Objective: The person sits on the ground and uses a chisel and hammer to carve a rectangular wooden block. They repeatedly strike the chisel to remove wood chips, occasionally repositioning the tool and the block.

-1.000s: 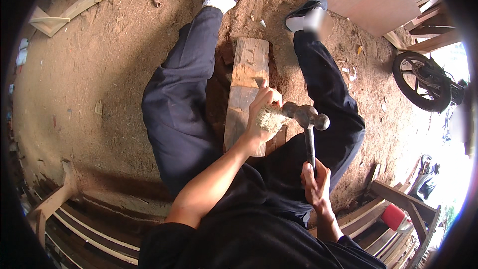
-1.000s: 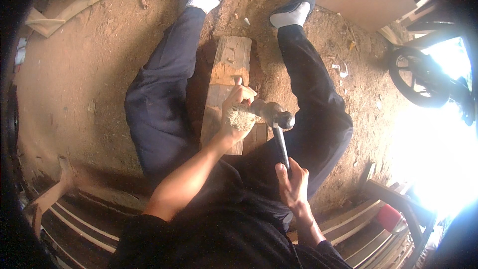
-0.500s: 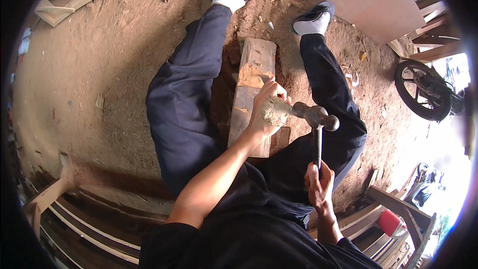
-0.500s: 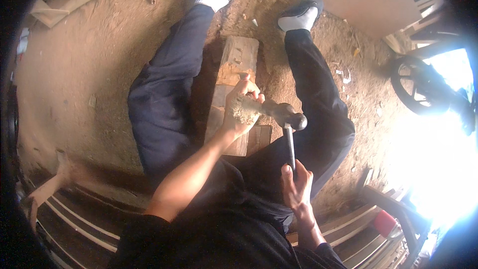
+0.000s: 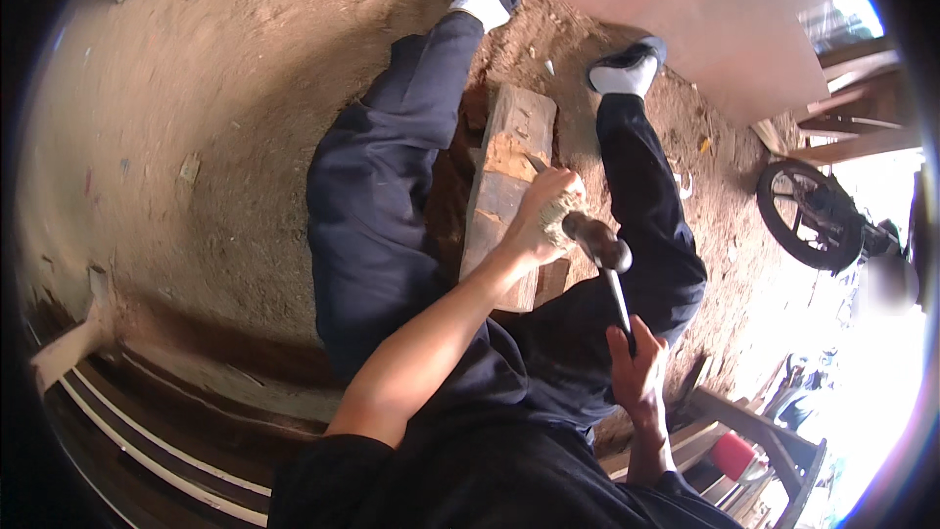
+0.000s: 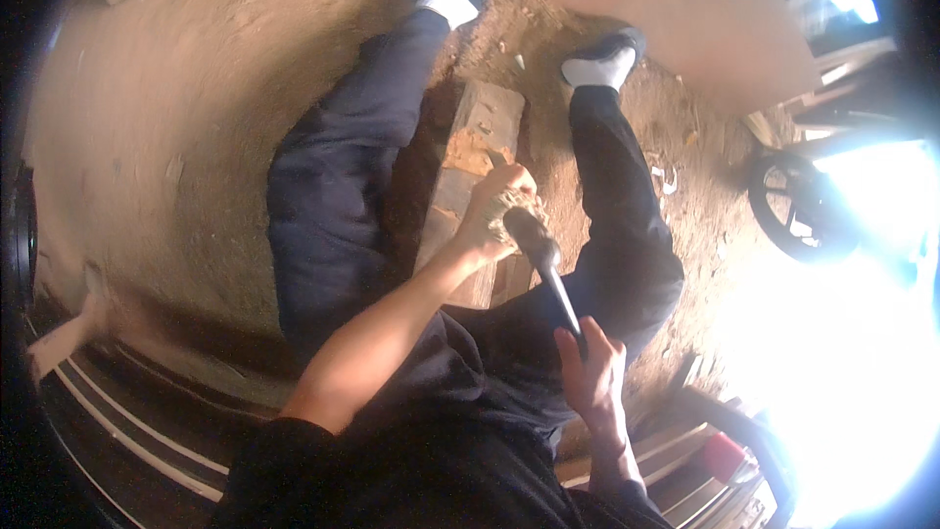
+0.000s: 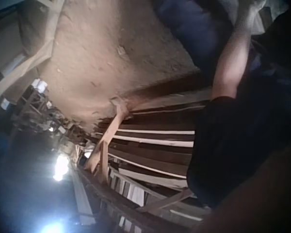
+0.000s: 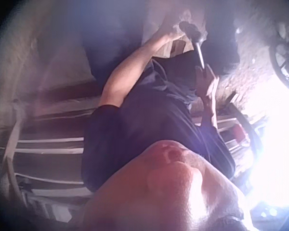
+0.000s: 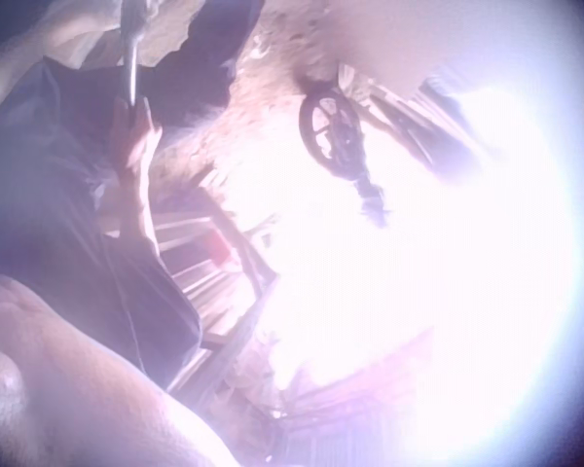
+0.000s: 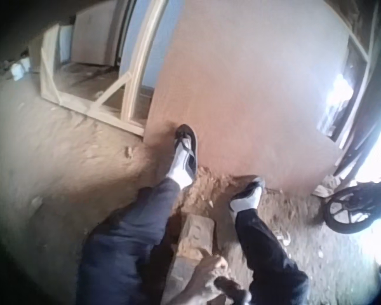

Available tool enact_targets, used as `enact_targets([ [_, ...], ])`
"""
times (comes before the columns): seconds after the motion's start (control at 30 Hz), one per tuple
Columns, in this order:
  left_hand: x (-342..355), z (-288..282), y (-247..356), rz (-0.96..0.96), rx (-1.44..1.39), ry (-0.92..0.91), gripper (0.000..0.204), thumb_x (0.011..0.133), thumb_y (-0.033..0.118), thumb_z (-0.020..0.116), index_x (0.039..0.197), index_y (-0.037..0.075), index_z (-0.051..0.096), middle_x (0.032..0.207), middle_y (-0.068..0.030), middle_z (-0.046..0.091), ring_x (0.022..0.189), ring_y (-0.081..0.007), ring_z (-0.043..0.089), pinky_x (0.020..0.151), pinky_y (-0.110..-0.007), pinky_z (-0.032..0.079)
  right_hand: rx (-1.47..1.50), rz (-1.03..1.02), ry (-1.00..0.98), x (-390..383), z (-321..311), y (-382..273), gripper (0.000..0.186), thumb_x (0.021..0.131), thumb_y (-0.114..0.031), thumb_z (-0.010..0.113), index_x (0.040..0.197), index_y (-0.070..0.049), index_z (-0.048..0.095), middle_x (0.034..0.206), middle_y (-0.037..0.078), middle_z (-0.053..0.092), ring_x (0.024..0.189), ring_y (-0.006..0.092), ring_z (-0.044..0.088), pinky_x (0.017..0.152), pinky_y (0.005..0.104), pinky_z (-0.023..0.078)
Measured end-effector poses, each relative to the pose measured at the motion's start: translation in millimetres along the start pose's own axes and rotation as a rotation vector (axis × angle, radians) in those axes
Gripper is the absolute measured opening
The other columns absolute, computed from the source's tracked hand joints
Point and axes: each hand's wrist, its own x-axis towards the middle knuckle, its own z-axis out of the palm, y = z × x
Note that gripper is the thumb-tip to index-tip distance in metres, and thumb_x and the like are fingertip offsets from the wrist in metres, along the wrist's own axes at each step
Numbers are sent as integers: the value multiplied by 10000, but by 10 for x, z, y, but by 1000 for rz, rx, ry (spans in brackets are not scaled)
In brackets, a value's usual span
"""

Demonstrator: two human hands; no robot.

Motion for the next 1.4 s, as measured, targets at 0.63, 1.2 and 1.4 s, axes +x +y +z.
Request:
enact_targets([
  [0.63, -14, 33, -153, 155, 299, 103, 394, 707, 93, 839, 1009, 81, 587, 957, -96, 623, 943, -298, 613, 866, -406, 495, 93, -205, 176, -189, -14, 139, 264, 975, -235, 592, 890, 11, 635, 593, 102, 597, 518, 176, 603, 531, 343, 468],
  [1.2, 45, 43, -157, 198, 178, 114, 367, 744, 116, 850, 998, 86, 588, 910, -100, 618, 926, -273, 610, 800, -399, 487, -1, 120, -19, 52, 56, -71, 233, 983, -207, 614, 866, -6, 624, 572, 101, 576, 491, 156, 534, 501, 371, 419],
  [1.4, 48, 12, -115, 193, 329, 160, 362, 743, 123, 841, 1005, 86, 595, 936, -88, 638, 955, -291, 629, 860, -401, 520, 230, 38, 154, -98, 40, -89, 287, 998, -257, 574, 856, -11, 613, 581, 66, 559, 495, 162, 520, 493, 349, 408],
])
